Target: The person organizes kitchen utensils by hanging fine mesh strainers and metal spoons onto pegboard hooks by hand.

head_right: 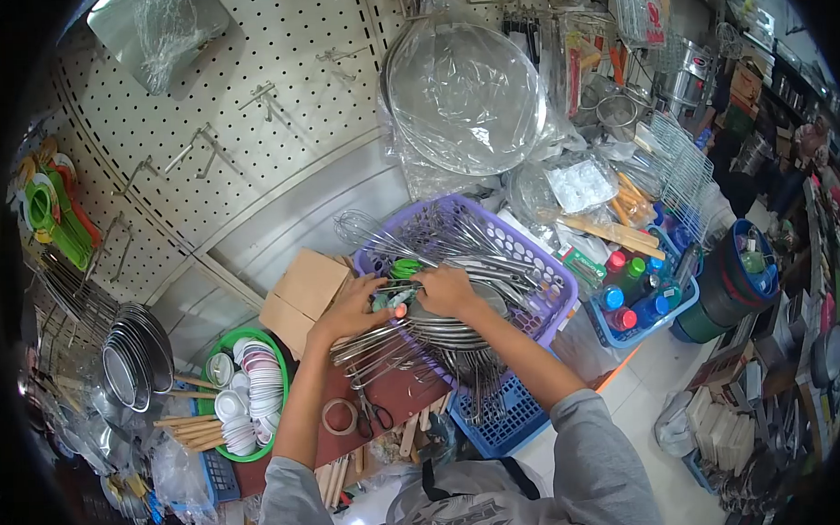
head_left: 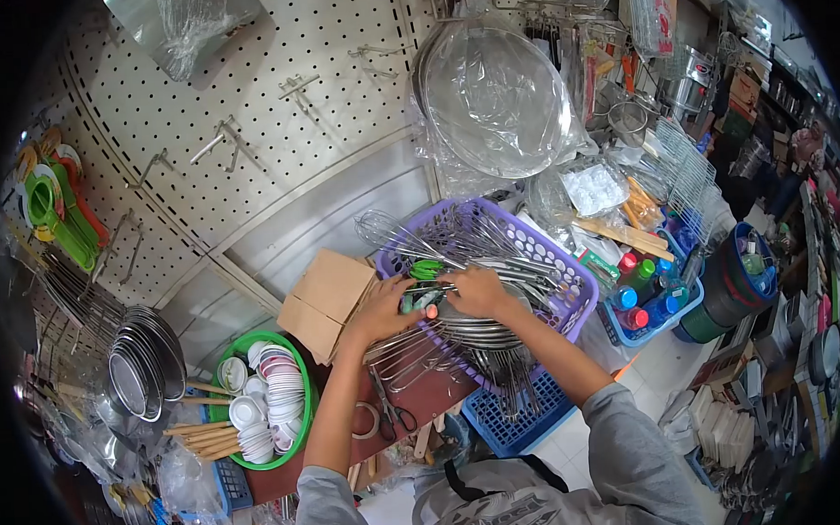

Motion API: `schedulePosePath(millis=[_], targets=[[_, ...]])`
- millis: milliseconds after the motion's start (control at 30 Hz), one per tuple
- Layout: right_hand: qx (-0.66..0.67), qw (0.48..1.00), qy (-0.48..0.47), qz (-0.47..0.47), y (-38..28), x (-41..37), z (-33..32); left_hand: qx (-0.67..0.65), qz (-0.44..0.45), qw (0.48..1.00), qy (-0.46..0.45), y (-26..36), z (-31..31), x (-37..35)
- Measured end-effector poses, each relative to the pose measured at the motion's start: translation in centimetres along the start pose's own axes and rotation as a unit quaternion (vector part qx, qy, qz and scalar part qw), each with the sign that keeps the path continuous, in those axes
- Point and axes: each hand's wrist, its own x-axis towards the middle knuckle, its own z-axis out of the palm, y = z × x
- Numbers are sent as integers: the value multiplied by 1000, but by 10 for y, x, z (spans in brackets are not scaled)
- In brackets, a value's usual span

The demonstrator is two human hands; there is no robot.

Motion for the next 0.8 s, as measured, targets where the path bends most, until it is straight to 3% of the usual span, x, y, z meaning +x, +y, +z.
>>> schedulePosePath(millis=[133,233,400,500,700,800], targets=[[-64,997,-40,7,9,19,14,-31,-75,994,-80,0,7,-3],[-84,994,-62,18,11,26,20,-29,-108,991,-79,22,-7,-9],[-61,998,-13,-1,13,23,28,18,-63,998,4,18,6,-16],[-30,1000,5,-4,15,23,32,36,-63,997,-13,28,-4,-16],[-17,1000,20,4,10,20,27,30,10,992,123,19,5,-13],[-10,999,47,-9,9,15,23,54,13,991,118,19,1,-12]])
